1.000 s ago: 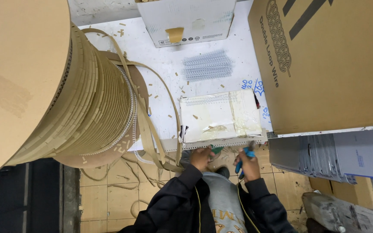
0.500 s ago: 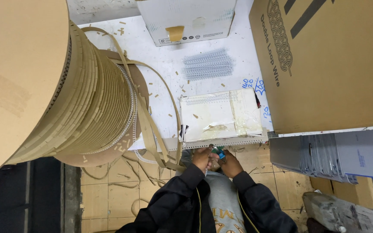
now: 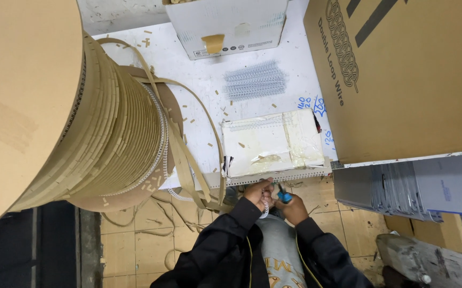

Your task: The person uses blue-handled pliers to cut a continuous double-loop wire from a large spool into short segments. The cut pieces are placed on a white surface next to the spool. The task is performed repeatedly throughout the clip.

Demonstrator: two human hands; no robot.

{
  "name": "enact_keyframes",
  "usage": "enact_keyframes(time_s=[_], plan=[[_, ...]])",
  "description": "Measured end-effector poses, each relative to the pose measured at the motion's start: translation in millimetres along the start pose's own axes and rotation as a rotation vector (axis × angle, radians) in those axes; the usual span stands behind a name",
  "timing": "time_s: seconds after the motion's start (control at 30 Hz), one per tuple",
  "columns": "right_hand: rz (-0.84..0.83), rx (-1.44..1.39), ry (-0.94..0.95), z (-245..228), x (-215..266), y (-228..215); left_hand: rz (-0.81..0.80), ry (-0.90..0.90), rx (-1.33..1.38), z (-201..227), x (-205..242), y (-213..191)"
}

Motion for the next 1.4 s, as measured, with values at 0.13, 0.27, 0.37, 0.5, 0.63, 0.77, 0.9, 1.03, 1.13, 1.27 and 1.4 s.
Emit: enact_keyframes(time_s=[0.13,0.27,0.37,0.5,0.63,0.77,0.9,1.03,1.13,1.27,1.4], plan=[[0.146,-0.264,-0.072,-57,30,-36,-0.006,-0.008,0.043,-8,-24,-12],[0.546,-0.987,0.038,-50,33,-72,-0.020,-0.027,0.032,-20,-42,-26],[0.561,-1.155,0.057,-48,26,-84,-0.028,-0.033,-0.020,-26,-52,-34],[0.486,-1.183,0.151,-11,13,-83,-0.045,-0.071,-0.149,-27,-24,-30],[0.324,-1.224,0.107,-77,64,-80,-0.036,0.116,-0.157,23,65,5],[0.140,-1.171,-0.032,-188,85,-78,-0.022,0.367,-0.195,114,128,45],[-0.048,-1.165,-0.090,-244,62,-75,-0.061,0.482,-0.170,181,99,33],[-0.052,-1.191,-0.089,-263,43,-70,-0.125,0.413,-0.130,210,82,27],[-0.075,-1.223,-0.104,-270,31,-68,-0.179,0.350,-0.130,210,71,24],[-0.064,-1.205,-0.176,-277,39,-63,-0.223,0.351,-0.149,207,83,39],[-0.070,-0.851,-0.279,-261,81,-41,-0.299,0.224,-0.424,162,122,85]])
Point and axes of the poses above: each hand's wrist, its own x-axis away from the middle knuckle, its own y-axis out of the palm, z = x × y, the point moved 8 cm from there along -x, towards the middle knuckle, and after that the axes turned 10 degrees about -z, right-handed, at the moved point
